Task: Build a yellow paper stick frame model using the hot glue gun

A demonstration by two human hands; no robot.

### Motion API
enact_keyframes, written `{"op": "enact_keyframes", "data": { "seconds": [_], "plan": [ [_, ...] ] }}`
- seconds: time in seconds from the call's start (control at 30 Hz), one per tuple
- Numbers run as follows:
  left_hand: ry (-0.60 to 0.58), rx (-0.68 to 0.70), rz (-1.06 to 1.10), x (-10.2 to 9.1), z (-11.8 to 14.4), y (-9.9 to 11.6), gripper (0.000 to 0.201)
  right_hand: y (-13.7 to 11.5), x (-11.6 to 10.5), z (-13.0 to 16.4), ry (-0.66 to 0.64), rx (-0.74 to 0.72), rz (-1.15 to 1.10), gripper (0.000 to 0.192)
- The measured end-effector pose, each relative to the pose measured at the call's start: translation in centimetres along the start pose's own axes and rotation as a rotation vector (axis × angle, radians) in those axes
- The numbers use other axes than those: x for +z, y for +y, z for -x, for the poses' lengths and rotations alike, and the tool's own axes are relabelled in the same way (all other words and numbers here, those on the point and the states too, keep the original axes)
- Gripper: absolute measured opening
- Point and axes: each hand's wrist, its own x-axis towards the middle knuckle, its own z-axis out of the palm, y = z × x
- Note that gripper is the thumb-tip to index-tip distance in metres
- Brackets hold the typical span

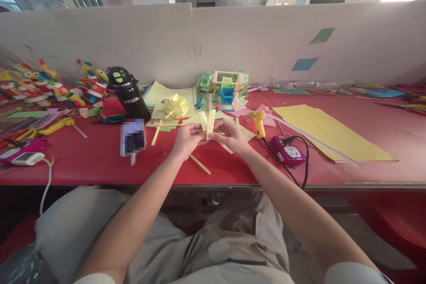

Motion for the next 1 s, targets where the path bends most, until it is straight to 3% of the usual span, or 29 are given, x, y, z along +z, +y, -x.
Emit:
{"op": "enact_keyframes", "data": {
  "seconds": [0.23, 0.4, 0.53, 0.6, 0.73, 0.83, 1.0],
  "plan": [
    [-0.080, 0.073, -0.161, 0.1, 0.3, -0.2, 0.029, 0.2, -0.3, -0.2, 0.031, 0.089, -0.103, 0.044],
    [-0.164, 0.115, -0.267, 0.0, 0.3, -0.2, 0.027, 0.5, -0.6, -0.3, 0.058, 0.073, -0.145, 0.067],
    [-0.207, 0.055, -0.171, 0.3, 0.5, 0.3, 0.027, 0.3, -0.6, -0.3, 0.066, 0.051, -0.136, 0.073],
    [-0.238, 0.038, -0.130, 0.3, 0.6, 0.5, 0.030, 0.2, -0.7, -0.3, 0.072, 0.026, -0.117, 0.071],
    [-0.230, 0.166, -0.275, -0.2, 0.5, 0.2, 0.034, 0.3, -0.8, -0.4, 0.109, 0.002, -0.044, 0.058],
    [-0.210, 0.228, -0.416, -0.9, 0.1, -0.2, 0.032, 0.6, -1.0, -0.5, 0.206, 0.027, 0.035, 0.042],
    [-0.167, 0.284, -0.452, -1.6, -0.3, -0.1, 0.031, 1.2, -1.3, -0.6, 0.332, -0.002, 0.117, 0.035]
  ]
}}
